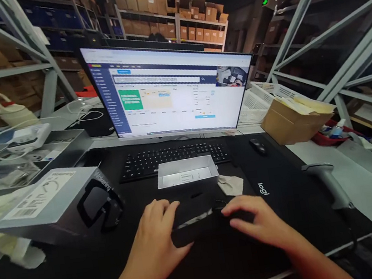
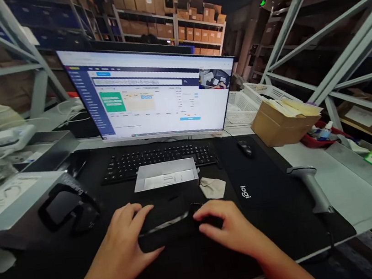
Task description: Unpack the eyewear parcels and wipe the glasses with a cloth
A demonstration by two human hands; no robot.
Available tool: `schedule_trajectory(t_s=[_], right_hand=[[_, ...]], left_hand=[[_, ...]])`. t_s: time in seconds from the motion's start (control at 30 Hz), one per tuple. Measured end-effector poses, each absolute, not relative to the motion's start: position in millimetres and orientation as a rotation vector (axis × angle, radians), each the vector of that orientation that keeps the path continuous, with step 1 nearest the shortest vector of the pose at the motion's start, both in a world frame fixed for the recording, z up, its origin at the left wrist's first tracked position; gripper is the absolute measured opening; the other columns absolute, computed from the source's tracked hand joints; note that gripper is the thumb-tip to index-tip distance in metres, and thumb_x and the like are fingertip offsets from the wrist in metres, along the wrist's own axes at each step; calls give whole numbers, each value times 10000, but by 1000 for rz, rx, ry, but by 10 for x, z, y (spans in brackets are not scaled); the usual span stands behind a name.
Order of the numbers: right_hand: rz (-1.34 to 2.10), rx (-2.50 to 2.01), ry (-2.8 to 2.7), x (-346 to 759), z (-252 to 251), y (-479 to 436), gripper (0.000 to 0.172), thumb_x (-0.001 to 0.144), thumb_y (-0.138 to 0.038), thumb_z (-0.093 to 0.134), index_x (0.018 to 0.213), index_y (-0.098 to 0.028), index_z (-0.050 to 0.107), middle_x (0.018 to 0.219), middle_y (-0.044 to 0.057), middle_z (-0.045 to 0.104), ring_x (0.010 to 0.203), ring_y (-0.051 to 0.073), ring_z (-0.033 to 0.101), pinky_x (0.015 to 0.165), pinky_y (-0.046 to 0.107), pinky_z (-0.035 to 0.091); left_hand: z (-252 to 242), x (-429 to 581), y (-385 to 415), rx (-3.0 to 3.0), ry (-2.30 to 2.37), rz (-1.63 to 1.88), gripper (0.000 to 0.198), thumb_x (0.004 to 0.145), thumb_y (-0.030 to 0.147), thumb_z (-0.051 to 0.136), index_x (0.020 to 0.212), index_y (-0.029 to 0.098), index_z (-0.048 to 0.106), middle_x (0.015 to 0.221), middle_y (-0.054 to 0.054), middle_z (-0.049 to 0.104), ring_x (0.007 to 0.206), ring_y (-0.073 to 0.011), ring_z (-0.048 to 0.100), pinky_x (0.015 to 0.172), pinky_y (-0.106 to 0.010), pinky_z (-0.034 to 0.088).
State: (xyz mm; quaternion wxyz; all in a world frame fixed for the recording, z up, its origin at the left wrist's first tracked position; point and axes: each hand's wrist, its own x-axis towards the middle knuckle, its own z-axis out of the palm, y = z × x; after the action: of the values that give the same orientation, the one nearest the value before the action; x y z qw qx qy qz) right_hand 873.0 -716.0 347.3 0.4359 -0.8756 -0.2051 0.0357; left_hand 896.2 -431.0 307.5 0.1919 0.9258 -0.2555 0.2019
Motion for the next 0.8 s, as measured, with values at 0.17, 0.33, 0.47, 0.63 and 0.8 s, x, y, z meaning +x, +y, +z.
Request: schedule_trajectory(t_s=[0.17, 0.33, 0.47, 0.63, 0.8], right_hand=[[148, -2500, -451, 8870, 3356, -7137, 617, 763, -240, 787, 1344, -203, 583, 1246, 106, 658, 984, 255, 673, 874, 412, 556], [252, -2589, -475, 8940, 3177, -6849, 530, 839, -312, 724, 1316, -127, 586, 1165, 151, 688, 996, 298, 684, 853, 398, 549], [385, -2511, -615, 8955, 3221, -6845, 241, 917, -129, 539, 1076, -173, 714, 952, 86, 747, 888, 215, 707, 775, 276, 502], [582, -2422, -450, 8908, 3425, -6954, 241, 837, -104, 596, 1049, -209, 642, 770, 10, 702, 639, 147, 648, 590, 230, 426], [736, -1792, -203, 8952, 3688, -6865, 184, 839, -167, 595, 920, -231, 442, 643, -73, 644, 433, 66, 527, 431, 150, 361]], left_hand=[[3094, 9080, -4135, 2481, -706, 333, 600, 674, 359, 817, 1206, 247, 562, 1197, -74, 617, 1096, -296, 613, 925, -440, 563], [3084, 9082, -3951, 2474, -693, 314, 597, 675, 380, 817, 1204, 247, 574, 1151, -57, 674, 1035, -285, 666, 874, -404, 580], [3090, 8997, -3890, 2498, -858, 290, 675, 678, 279, 803, 1302, 293, 546, 1222, -48, 655, 1090, -271, 649, 927, -386, 559], [3157, 8896, -3971, 2512, -926, 191, 845, 621, 143, 801, 1382, 361, 503, 1228, -27, 628, 1066, -256, 626, 921, -388, 534], [3235, 8888, -4027, 2523, -811, 109, 738, 637, 151, 836, 1303, 333, 577, 1145, -33, 636, 991, -247, 612, 872, -406, 514]])
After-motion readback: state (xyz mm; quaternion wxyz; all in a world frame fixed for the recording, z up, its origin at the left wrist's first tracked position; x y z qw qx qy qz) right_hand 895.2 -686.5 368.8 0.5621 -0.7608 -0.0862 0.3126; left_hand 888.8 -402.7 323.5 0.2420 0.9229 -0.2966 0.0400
